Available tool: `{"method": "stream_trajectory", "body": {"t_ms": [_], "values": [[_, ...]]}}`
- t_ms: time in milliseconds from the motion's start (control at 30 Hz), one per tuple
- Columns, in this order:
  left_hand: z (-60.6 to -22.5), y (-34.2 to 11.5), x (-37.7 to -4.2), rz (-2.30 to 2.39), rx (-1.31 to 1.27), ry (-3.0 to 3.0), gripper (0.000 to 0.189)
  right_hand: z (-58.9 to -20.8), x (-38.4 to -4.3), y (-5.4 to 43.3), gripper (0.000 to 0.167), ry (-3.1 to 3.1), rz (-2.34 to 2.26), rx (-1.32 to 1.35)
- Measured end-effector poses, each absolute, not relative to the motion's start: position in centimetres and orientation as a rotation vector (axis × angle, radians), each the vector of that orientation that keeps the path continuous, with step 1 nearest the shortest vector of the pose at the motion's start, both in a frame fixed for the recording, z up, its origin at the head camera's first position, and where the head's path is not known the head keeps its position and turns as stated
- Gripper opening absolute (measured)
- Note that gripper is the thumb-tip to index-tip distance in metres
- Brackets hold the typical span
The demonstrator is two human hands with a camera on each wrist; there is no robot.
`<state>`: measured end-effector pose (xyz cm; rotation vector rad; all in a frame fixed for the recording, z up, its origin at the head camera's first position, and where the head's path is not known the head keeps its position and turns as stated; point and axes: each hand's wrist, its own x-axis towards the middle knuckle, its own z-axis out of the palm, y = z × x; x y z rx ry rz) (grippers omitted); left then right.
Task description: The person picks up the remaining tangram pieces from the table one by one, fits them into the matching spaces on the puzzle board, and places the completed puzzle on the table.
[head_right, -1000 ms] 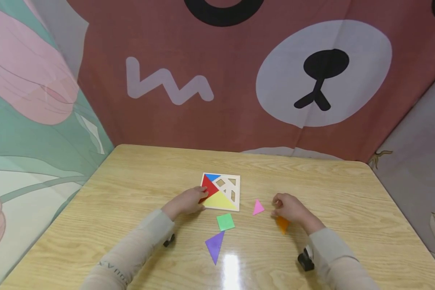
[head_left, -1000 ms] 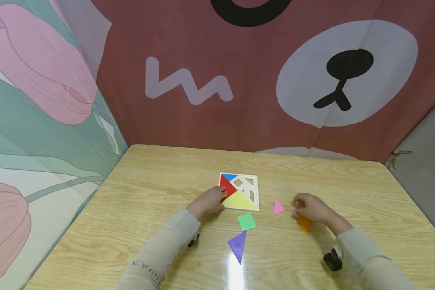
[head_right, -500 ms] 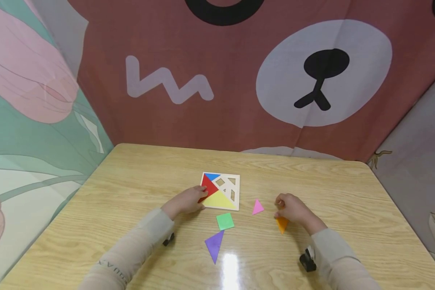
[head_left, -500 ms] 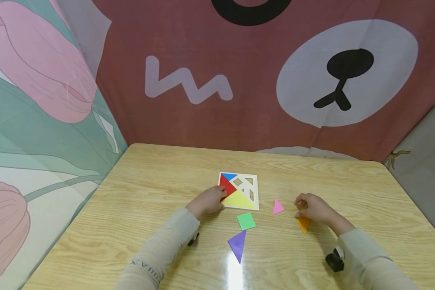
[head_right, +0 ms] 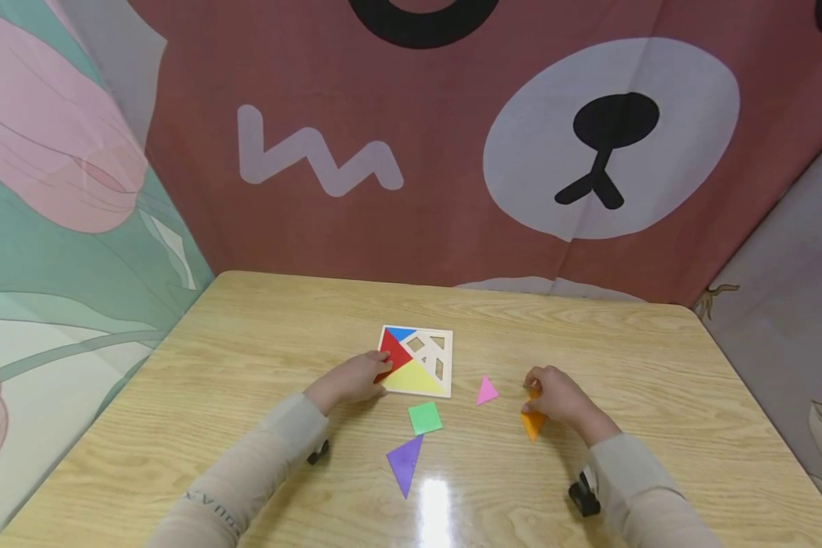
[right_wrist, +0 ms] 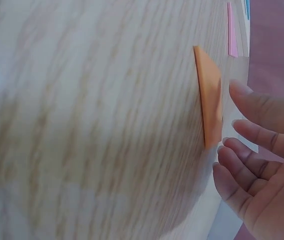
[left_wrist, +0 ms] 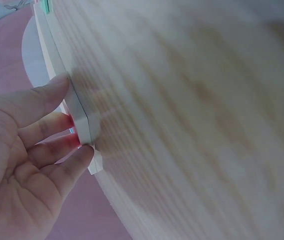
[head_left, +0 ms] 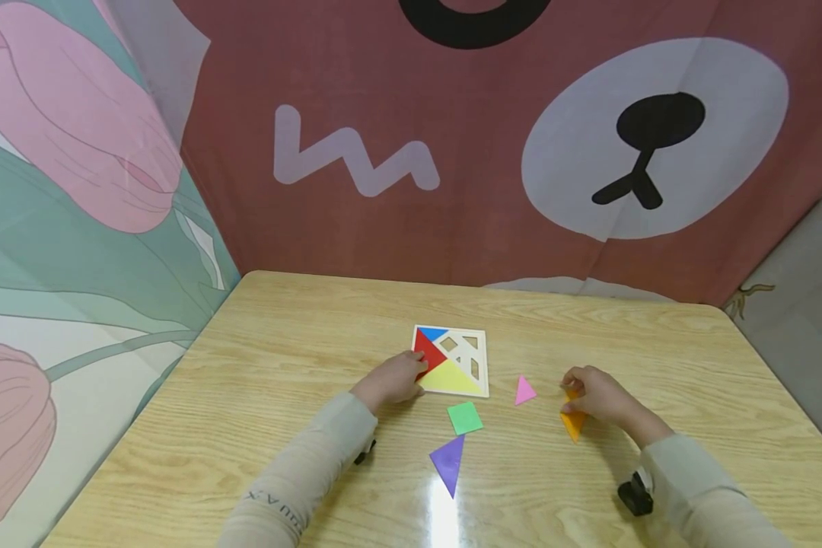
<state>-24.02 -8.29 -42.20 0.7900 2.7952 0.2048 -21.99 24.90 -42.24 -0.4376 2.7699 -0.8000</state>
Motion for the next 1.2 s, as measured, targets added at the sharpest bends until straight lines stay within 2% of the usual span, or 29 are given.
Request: {"method": "stream_trajectory", "body": {"t_ms": [600, 1200], "values": [[-42.24, -8.18, -23.99, 0.182, 0.787, 2.795, 0.046, -42.35, -21.91, 25.46, 0.048, 2.803, -0.746, -0.403], [-42.23, -8.09, -24.06, 0.189, 0.754, 2.783, 0.047, -42.7, -21.87, 25.66, 0.048, 2.806, -0.748, -0.412]]}}
